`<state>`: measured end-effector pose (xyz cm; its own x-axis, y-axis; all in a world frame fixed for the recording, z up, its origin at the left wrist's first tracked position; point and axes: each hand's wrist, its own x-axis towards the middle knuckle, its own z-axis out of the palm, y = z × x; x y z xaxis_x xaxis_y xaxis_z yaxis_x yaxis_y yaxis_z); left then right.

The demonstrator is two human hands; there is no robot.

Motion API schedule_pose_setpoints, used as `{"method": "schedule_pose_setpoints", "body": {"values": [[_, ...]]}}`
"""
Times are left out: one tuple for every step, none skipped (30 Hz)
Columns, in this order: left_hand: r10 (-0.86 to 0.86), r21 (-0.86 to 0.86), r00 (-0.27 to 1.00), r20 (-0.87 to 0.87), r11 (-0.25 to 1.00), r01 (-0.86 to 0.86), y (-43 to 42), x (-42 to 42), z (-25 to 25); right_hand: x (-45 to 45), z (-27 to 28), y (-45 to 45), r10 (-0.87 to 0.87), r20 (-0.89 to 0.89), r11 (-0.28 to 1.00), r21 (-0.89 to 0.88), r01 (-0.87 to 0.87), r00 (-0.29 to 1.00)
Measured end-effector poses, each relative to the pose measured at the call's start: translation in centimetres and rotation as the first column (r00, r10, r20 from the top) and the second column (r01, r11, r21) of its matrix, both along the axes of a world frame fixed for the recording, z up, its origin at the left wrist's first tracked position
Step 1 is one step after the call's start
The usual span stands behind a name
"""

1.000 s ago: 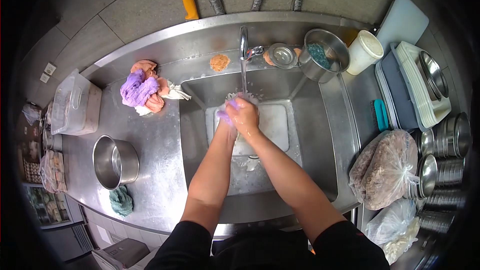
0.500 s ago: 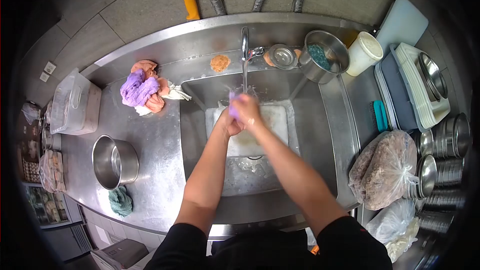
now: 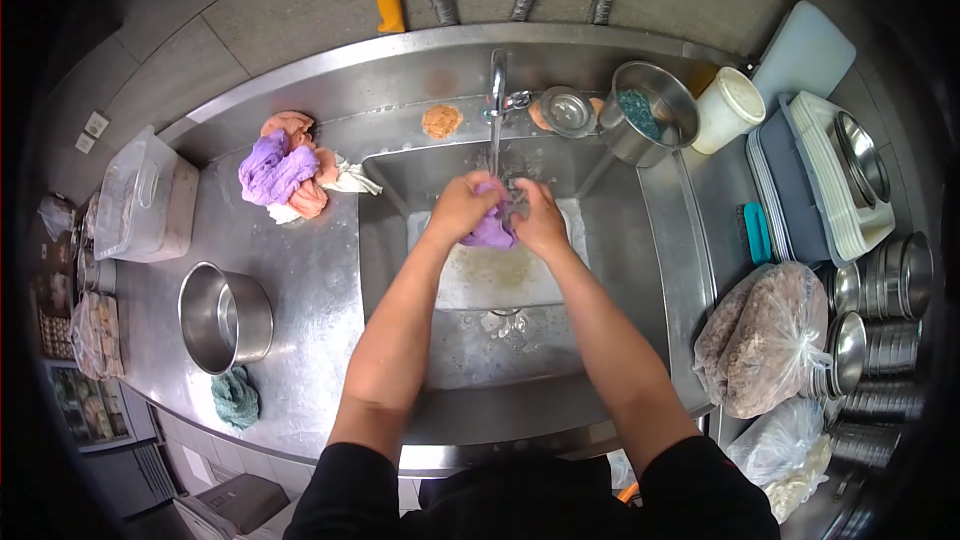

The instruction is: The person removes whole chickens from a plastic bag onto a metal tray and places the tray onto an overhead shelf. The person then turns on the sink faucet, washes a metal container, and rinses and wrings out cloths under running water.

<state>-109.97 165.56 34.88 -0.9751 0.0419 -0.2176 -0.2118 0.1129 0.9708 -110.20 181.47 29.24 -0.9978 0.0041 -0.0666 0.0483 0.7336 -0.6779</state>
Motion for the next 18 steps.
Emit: {"method": "schedule_pose_setpoints", "body": {"values": [[-0.152,-0.078,0.987,-0.057,0.986,0.147,-0.3,-0.2,0.4,0.7,1.4,-0.4,0.157,-0.113,0.975,-0.140,-0.172,0.981],[-0.307,-0.167,0.947,-0.101,0.943,0.288,-0.4,0.0,1.8,1.1,2.2,-0.7,0.285,-0.245,0.902,-0.258,-0.346,0.927],[-0.347,-0.336,0.929,-0.130,0.897,0.288,-0.2,0.6,3.2,0.6,0.7,-1.6,0.327,-0.006,0.943,-0.064,-0.327,0.945],[-0.344,-0.343,0.930,-0.130,0.896,0.284,-0.5,1.1,4.6,0.2,1.6,-2.1,0.331,-0.010,0.941,-0.070,-0.331,0.944],[-0.336,-0.344,0.922,-0.192,0.903,0.258,-0.9,1.6,5.7,0.0,3.0,-2.6,0.316,0.099,0.946,-0.114,-0.305,0.944],[-0.330,-0.343,0.909,-0.253,0.909,0.235,-1.4,2.1,6.6,-0.2,4.0,-3.0,0.300,0.208,0.950,-0.154,-0.272,0.931],[-0.336,-0.351,0.908,-0.251,0.906,0.238,-2.0,2.5,7.5,-0.9,1.8,-2.8,0.246,0.191,0.962,-0.172,-0.214,0.950],[-0.286,-0.308,0.921,-0.263,0.930,0.200,-2.9,3.2,8.1,-1.1,1.4,-2.5,0.247,0.193,0.961,-0.177,-0.214,0.950],[-0.229,-0.262,0.934,-0.275,0.952,0.156,-3.8,3.7,8.3,-1.5,1.1,-2.1,0.235,0.227,0.970,-0.120,-0.212,0.945],[-0.225,-0.265,0.934,-0.277,0.952,0.150,-4.5,4.0,8.0,-2.2,0.8,-1.7,0.221,0.255,0.975,-0.062,-0.212,0.941],[-0.092,-0.139,0.943,-0.320,0.989,0.049,-5.2,4.2,7.1,-3.9,-1.9,-1.3,0.273,0.229,0.962,-0.077,-0.262,0.934],[0.048,-0.006,0.938,-0.342,0.999,-0.053,-5.8,4.6,5.9,-4.2,-2.5,-0.9,0.276,0.229,0.961,-0.080,-0.265,0.933],[0.124,0.041,0.937,-0.328,0.992,-0.117,-6.1,4.6,4.3,-4.9,-2.4,-0.6,0.292,0.176,0.948,-0.182,-0.261,0.940],[0.153,-0.024,0.920,-0.360,0.985,-0.173,-6.0,4.8,2.8,-5.4,-2.6,-0.3,0.300,0.127,0.925,-0.281,-0.256,0.946],[0.179,-0.040,0.932,-0.314,0.979,-0.202,-5.6,5.0,0.1,-6.0,-2.8,-0.2,0.308,0.167,0.857,-0.476,-0.197,0.937],[0.206,-0.057,0.942,-0.267,0.972,-0.229,-5.0,4.9,-2.6,-5.8,-1.4,-0.4,0.307,0.165,0.861,-0.468,-0.199,0.937],[0.189,-0.056,0.982,-0.003,0.980,-0.189,-4.3,5.0,-4.7,-4.7,1.6,-1.1,0.348,0.179,0.674,-0.730,-0.113,0.920],[0.154,-0.047,0.953,0.261,0.988,-0.146,-3.3,5.1,-5.9,-3.6,4.3,-2.0,0.389,0.177,0.415,-0.910,-0.001,0.904]]}}
